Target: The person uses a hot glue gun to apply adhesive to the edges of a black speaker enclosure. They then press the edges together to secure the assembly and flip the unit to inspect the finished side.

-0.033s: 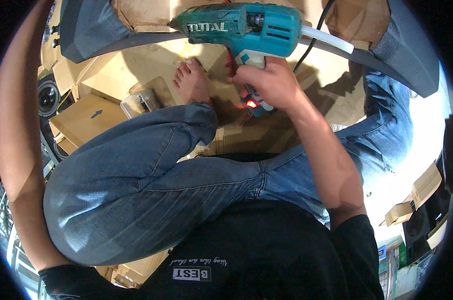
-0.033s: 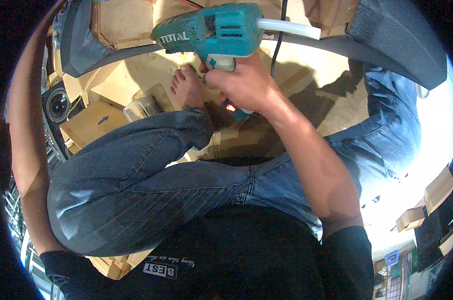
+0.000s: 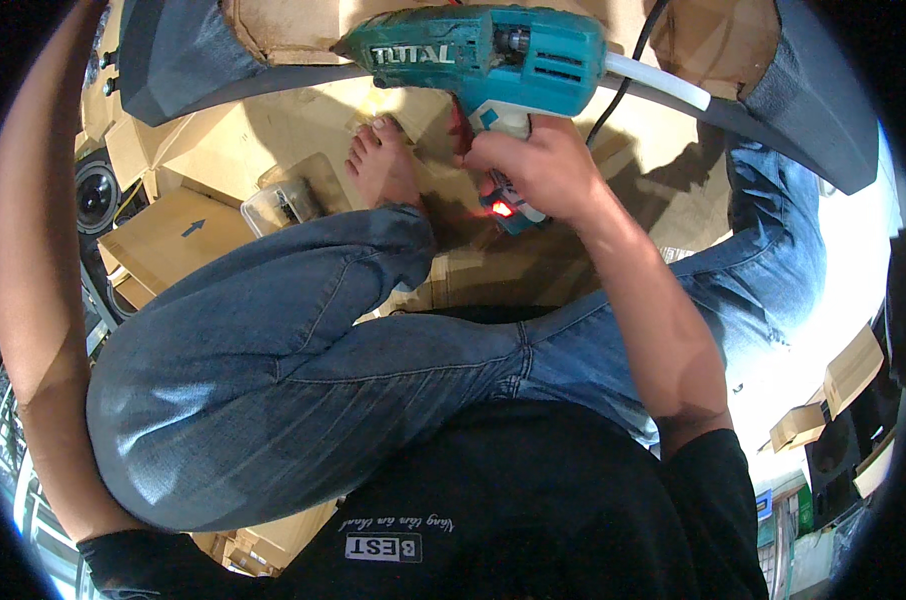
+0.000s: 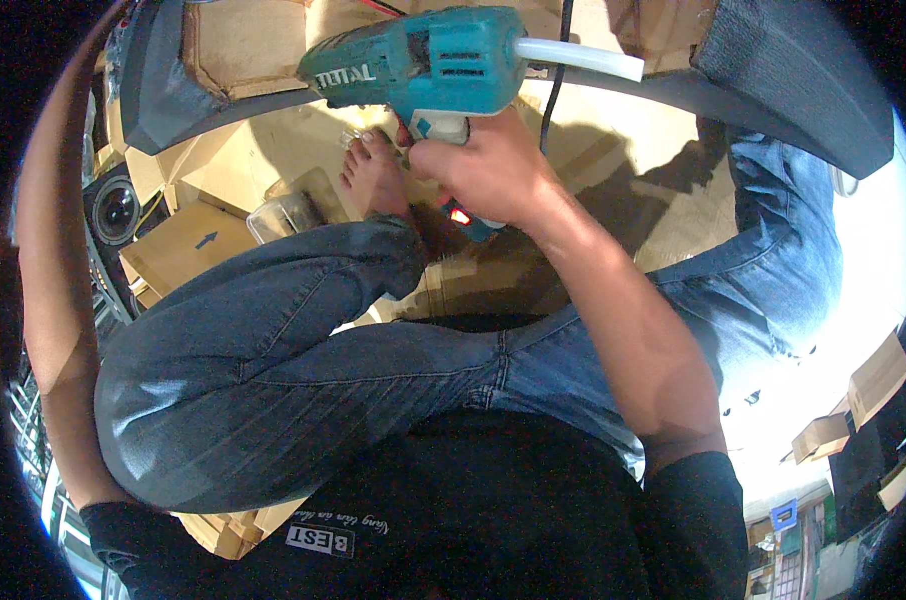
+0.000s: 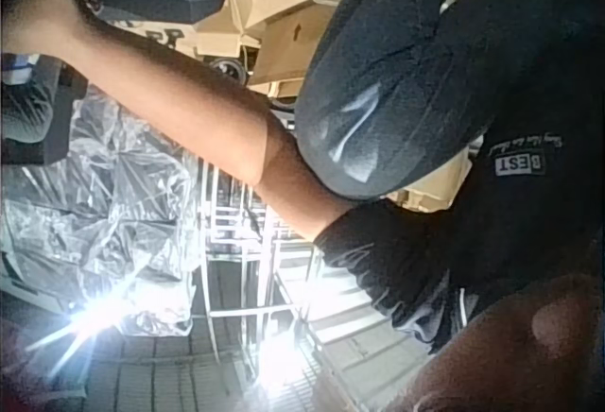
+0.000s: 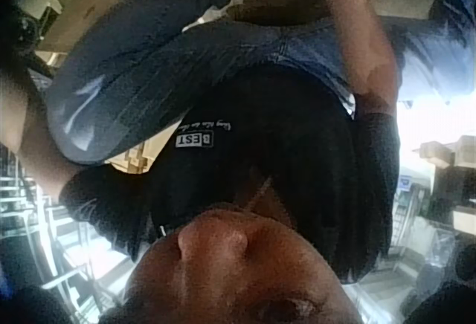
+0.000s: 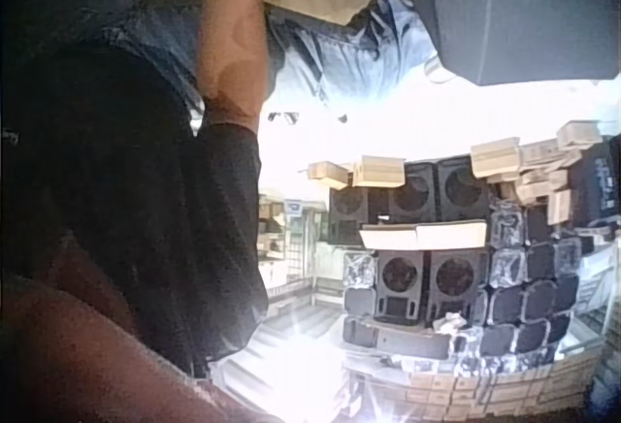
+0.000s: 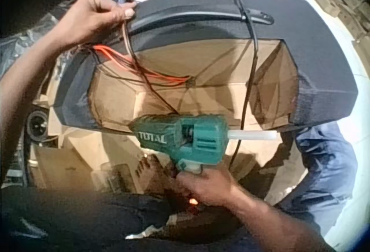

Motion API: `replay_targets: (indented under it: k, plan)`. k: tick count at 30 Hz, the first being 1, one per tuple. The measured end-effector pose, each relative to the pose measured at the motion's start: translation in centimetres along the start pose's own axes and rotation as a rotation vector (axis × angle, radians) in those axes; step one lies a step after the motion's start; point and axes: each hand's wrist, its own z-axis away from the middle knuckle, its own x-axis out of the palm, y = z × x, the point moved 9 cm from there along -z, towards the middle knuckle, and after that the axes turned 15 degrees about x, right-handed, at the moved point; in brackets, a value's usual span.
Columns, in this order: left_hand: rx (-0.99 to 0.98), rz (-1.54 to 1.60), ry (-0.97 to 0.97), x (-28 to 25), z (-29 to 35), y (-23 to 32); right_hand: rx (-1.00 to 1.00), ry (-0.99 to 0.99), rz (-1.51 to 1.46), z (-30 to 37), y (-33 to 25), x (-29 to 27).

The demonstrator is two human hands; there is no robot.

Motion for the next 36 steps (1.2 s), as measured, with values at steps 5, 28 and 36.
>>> replay_targets:
  k: [5,28,36]
  plan:
    - [-0.010,0.019,-0.040,0.2,0.0,-0.1,0.115,-0.008,0.008,0.1,0.4,0.3]
    - [0.072,-0.093,-0.056,1.6,0.0,-1.2,-0.268,0.138,0.268,1.8,-3.5,0.6]
    - [0.449,0.116,-0.008,-8.2,-8.0,8.7,-0.122,0.143,0.331,2.6,-2.4,0.4]
